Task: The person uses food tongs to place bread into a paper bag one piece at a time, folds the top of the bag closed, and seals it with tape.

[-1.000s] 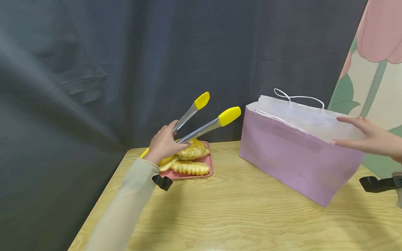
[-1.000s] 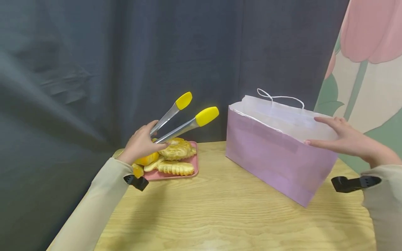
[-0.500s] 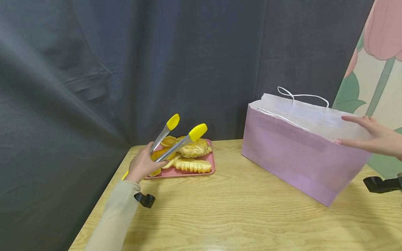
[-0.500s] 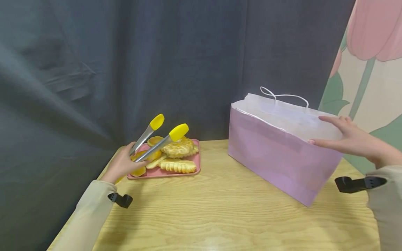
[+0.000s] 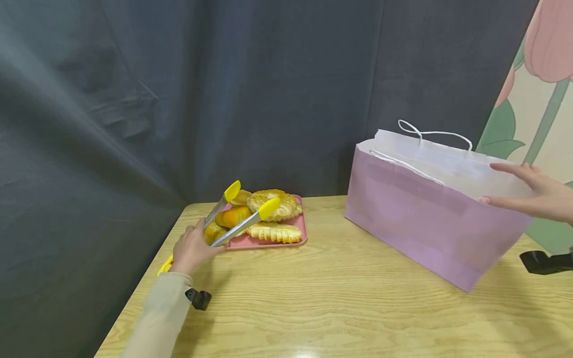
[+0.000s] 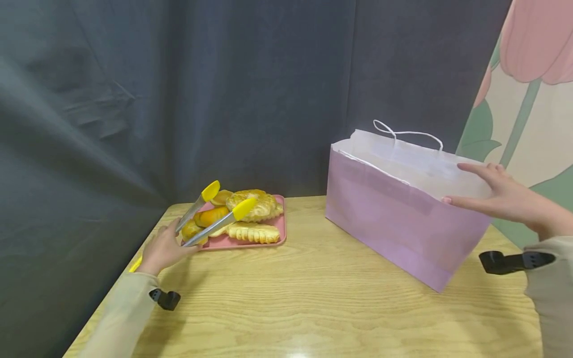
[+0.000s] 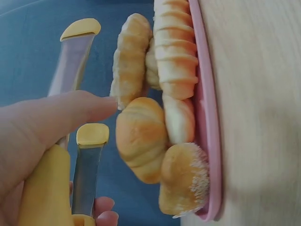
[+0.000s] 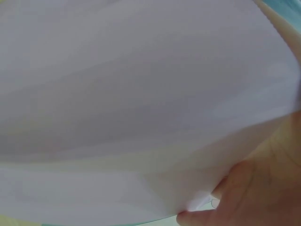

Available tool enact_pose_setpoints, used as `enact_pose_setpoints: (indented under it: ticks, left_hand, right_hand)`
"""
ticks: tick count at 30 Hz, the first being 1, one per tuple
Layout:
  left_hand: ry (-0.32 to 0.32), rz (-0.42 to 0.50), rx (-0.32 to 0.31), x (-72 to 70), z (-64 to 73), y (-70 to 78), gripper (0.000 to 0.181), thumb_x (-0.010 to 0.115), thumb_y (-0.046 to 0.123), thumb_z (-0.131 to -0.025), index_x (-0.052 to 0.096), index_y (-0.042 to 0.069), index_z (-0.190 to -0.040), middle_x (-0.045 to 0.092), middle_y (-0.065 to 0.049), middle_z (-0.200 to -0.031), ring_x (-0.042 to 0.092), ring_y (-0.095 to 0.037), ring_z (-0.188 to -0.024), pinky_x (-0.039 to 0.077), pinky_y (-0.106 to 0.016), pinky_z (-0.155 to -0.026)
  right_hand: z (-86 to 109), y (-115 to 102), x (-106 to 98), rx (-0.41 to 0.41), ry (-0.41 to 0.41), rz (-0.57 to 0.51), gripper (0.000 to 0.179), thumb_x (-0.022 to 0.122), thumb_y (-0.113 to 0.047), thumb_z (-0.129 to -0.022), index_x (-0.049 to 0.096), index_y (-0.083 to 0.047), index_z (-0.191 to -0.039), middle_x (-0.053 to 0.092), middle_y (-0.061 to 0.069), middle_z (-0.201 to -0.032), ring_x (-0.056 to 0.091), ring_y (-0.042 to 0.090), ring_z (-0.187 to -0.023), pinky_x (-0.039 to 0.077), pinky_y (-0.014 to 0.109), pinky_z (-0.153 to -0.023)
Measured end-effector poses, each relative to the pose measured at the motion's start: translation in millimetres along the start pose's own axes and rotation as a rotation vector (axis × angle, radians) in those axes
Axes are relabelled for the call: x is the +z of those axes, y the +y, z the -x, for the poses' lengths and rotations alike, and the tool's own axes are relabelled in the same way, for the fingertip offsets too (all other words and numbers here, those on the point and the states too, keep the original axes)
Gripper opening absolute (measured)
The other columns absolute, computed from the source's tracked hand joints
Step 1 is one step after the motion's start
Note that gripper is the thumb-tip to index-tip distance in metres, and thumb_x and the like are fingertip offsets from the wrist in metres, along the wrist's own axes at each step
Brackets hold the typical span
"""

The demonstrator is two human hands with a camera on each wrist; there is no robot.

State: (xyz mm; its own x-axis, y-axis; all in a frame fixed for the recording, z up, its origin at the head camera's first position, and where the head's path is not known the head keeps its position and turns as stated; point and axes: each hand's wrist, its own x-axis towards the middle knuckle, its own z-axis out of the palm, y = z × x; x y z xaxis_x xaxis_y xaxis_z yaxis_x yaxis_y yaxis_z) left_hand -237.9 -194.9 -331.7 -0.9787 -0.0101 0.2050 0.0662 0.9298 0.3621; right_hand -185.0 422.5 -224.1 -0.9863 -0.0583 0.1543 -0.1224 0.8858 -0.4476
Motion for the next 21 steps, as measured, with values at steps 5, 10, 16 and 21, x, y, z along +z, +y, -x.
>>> enact_pose_setpoints:
  ticks: [5,10,16,21]
  left_hand:
    - [0.005,0.001,0.017,6.7,2.4,-0.9,0.088,0.074,0.040,-0.070,0.036,-0.001,-0.138,0.056,-0.028,-0.107,0.058,-0.038,-0.086,0.047,-0.051,-0.075]
    - [0.030,-0.047,0.027,13.3,1.7,1.0,0.091,0.076,0.041,-0.067,0.035,-0.002,-0.136,0.056,-0.027,-0.102,0.058,-0.037,-0.080,0.047,-0.048,-0.071]
    - [0.095,-0.128,0.053,18.2,0.9,7.9,0.092,0.081,0.040,-0.063,0.039,-0.005,-0.132,0.055,-0.028,-0.098,0.057,-0.040,-0.077,0.048,-0.048,-0.065]
    - [0.104,-0.192,0.051,20.4,-0.3,14.5,0.099,0.081,0.042,-0.062,0.035,-0.004,-0.137,0.055,-0.030,-0.102,0.057,-0.041,-0.079,0.048,-0.049,-0.066]
  right_hand:
    - [0.2,-2.8,-0.5,-0.001,-0.001,0.010,0.085,0.059,-0.035,-0.087,0.010,0.000,-0.147,0.008,0.044,-0.141,-0.013,0.057,-0.134,0.004,0.075,-0.097]
    - [0.4,-4.6,-0.6,-0.007,0.011,0.028,0.085,0.061,-0.034,-0.086,0.013,0.002,-0.145,0.014,0.044,-0.131,0.009,0.058,-0.125,0.015,0.071,-0.091]
    - [0.5,-4.5,-0.3,-0.010,0.021,0.040,0.085,0.063,-0.033,-0.085,0.015,0.004,-0.144,0.016,0.045,-0.126,0.015,0.056,-0.113,0.018,0.066,-0.087]
    - [0.2,-3.8,0.6,-0.017,0.029,0.039,0.085,0.064,-0.033,-0.084,0.016,0.004,-0.144,0.019,0.044,-0.122,0.017,0.054,-0.110,0.019,0.065,-0.086]
